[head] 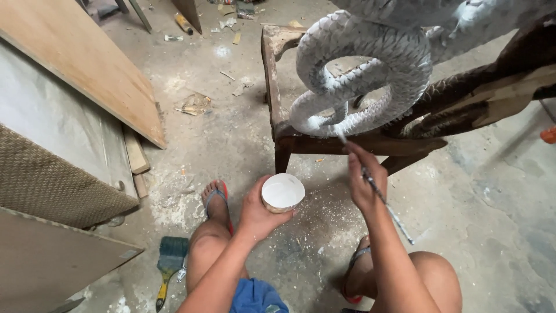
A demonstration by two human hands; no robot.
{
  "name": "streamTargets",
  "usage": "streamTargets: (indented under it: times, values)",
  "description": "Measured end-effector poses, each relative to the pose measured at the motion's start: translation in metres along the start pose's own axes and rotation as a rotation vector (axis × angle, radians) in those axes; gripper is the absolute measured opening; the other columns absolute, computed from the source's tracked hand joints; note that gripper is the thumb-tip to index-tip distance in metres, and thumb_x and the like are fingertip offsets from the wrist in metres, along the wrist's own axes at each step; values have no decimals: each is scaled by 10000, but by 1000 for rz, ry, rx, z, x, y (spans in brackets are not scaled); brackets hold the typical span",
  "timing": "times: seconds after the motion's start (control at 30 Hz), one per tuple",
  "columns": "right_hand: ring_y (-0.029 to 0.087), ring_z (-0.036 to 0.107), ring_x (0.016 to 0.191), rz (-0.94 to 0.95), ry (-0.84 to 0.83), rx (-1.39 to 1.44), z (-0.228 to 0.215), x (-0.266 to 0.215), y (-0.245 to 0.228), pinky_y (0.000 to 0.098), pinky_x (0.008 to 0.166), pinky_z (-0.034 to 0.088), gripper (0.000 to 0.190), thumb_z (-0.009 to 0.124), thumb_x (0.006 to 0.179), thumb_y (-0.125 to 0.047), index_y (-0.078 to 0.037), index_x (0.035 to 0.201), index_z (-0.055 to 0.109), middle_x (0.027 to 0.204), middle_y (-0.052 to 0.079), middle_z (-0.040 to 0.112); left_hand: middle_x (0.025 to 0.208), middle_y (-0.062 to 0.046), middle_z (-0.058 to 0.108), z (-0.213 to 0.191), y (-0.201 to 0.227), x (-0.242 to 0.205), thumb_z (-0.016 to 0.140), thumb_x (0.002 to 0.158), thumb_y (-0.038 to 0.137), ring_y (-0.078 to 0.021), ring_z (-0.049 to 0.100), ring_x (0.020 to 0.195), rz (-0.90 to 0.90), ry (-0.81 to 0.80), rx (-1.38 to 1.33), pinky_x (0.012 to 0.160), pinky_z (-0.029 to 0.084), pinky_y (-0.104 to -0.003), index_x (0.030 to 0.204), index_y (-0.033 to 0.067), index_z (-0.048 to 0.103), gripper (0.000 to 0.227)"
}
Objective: The person paints a white, coiled snake sculpture resting on a wooden chair using a paintbrush and a small container of white paint. The camera is extremely shaky throughout the process, but the person continues to apply paint to the sculpture's body.
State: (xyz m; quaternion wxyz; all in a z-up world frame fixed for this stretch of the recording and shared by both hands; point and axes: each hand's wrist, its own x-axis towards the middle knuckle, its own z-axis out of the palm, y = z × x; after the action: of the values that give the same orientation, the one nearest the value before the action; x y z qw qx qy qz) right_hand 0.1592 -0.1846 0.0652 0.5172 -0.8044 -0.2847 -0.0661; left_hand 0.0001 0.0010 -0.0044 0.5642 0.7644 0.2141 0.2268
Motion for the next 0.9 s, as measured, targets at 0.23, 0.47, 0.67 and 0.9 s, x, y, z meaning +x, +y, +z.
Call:
streamTargets:
  times: [0.23,0.47,0.67,0.9]
  values:
    - [384,681,1127,-184,-111,8,14,-20,29,500,1006,508,295,568,1007,-147,-73,1233,743,1111,166,762,1195,-174,720,-1,5,0,997,450,213,-416,633,1232,-19,-11,-3,1087,475,-546,1282,98,638,913]
    - [404,657,1105,-280,17,-205,12,-26,73,513,992,506,311,572,988,-102,-52,1256,722,1123,207,728,1183,-197,720,-3,3,-1,1003,442,194,-431,639,1213,8,6,22,1078,482,-550,1277,65,632,923]
    - [398,644,1122,-395,-1,-325,52,-34,73,500,977,511,319,625,960,-125,-80,1264,709,1181,197,698,1206,-184,717,-5,7,-1,1002,447,220,-416,631,1235,-11,-12,32,1094,475,-545,1297,79,626,940]
    - [367,634,1171,-526,-38,-359,54,-34,75,480,1014,499,329,590,998,-182,-192,1301,720,1266,146,679,1215,-216,706,-10,12,-1,1002,449,231,-445,620,1236,-6,-11,33,1092,470,-561,1305,49,622,954]
